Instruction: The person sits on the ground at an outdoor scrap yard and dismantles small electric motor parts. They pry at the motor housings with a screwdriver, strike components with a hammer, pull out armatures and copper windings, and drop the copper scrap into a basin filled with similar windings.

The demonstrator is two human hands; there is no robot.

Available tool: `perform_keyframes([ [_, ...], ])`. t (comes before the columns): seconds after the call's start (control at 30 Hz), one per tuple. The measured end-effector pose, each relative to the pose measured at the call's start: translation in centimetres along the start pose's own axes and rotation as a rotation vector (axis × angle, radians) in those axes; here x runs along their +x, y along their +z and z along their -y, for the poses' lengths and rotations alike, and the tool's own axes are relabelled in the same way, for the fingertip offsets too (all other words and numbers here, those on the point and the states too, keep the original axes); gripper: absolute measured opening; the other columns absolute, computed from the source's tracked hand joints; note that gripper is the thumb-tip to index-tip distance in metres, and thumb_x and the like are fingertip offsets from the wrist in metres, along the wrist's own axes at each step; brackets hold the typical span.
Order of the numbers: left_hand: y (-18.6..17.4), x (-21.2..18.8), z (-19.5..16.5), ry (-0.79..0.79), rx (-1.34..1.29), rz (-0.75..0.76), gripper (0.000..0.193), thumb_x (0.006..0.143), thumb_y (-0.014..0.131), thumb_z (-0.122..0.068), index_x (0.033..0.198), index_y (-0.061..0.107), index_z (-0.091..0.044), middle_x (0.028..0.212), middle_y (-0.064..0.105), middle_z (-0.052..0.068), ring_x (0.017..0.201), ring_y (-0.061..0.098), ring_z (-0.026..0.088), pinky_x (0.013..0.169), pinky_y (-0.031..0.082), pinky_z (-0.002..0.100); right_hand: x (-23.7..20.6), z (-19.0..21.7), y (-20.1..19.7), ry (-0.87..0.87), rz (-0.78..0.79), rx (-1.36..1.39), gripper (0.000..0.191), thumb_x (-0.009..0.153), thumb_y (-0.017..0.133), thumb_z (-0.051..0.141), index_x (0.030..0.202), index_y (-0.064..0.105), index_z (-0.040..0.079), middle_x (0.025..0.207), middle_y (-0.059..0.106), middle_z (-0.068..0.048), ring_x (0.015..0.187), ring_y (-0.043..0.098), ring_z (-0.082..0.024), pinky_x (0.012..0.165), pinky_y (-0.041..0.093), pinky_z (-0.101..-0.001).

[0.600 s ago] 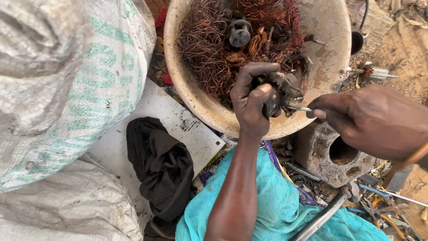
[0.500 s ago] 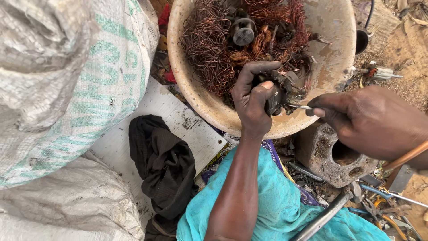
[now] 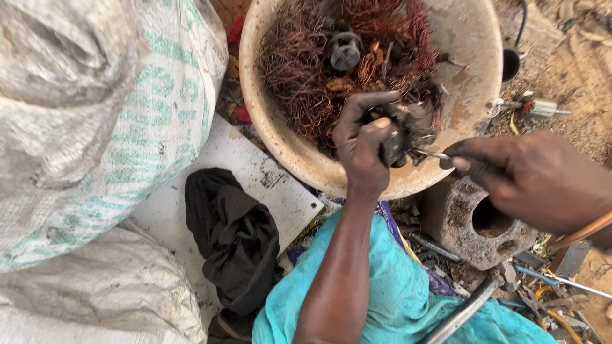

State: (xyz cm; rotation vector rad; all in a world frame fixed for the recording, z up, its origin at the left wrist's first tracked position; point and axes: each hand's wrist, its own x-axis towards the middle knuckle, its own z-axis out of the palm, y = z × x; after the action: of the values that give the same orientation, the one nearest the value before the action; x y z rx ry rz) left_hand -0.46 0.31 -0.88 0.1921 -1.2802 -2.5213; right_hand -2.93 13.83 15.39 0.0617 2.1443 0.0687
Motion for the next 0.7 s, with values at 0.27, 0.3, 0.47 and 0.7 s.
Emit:
perform_keyframes([
  [0.27, -0.4, -0.3, -1.0, -0.062, -0.023, 0.025, 0.028, 0.09, 0.051, -0.009, 0.11, 0.068, 0.0, 0.094, 0.064, 0.005, 0.082, 0.057, 0.009, 0.076, 0.051, 0.026, 0.0, 1.5, -1.1, 0.03, 0.05, -0.37, 0.038, 0.109, 0.042, 0.036, 0.14, 0.064, 0.032, 0.061, 0.078, -0.001, 0.049, 0.066, -0.016, 0.056, 0.059, -0.0342],
  [0.3, -0.3, -0.3, -1.0, -0.059, -0.021, 0.02, 0.028, 0.089, 0.051, -0.008, 0.11, 0.068, 0.0, 0.095, 0.064, 0.005, 0.083, 0.057, 0.009, 0.077, 0.051, 0.026, -0.6, 1.7, -0.7, 0.078, 0.032, -0.409, 0.038, 0.112, 0.039, 0.033, 0.143, 0.062, 0.033, 0.059, 0.077, -0.001, 0.049, 0.065, -0.017, 0.055, 0.059, -0.035],
  [0.47, 0.6, -0.5, -1.4, -0.075, 0.01, -0.074, 0.032, 0.088, 0.05, -0.007, 0.114, 0.067, -0.002, 0.089, 0.06, 0.003, 0.078, 0.053, 0.009, 0.073, 0.048, 0.029, -1.3, 1.2, 1.0, 0.035, -0.156, -0.046, 0.038, 0.105, 0.051, 0.028, 0.139, 0.067, 0.025, 0.056, 0.069, -0.007, 0.043, 0.064, -0.018, 0.049, 0.056, -0.0362],
  [0.7, 1.0, -0.7, -1.4, -0.035, -0.05, -0.124, 0.032, 0.088, 0.048, -0.007, 0.114, 0.066, -0.001, 0.099, 0.06, 0.005, 0.089, 0.055, 0.011, 0.08, 0.051, 0.031, -0.7, 0.6, 4.5, 0.054, -0.282, 0.215, 0.03, 0.108, 0.057, 0.031, 0.13, 0.073, 0.016, 0.054, 0.063, -0.01, 0.044, 0.051, -0.021, 0.047, 0.043, -0.041],
])
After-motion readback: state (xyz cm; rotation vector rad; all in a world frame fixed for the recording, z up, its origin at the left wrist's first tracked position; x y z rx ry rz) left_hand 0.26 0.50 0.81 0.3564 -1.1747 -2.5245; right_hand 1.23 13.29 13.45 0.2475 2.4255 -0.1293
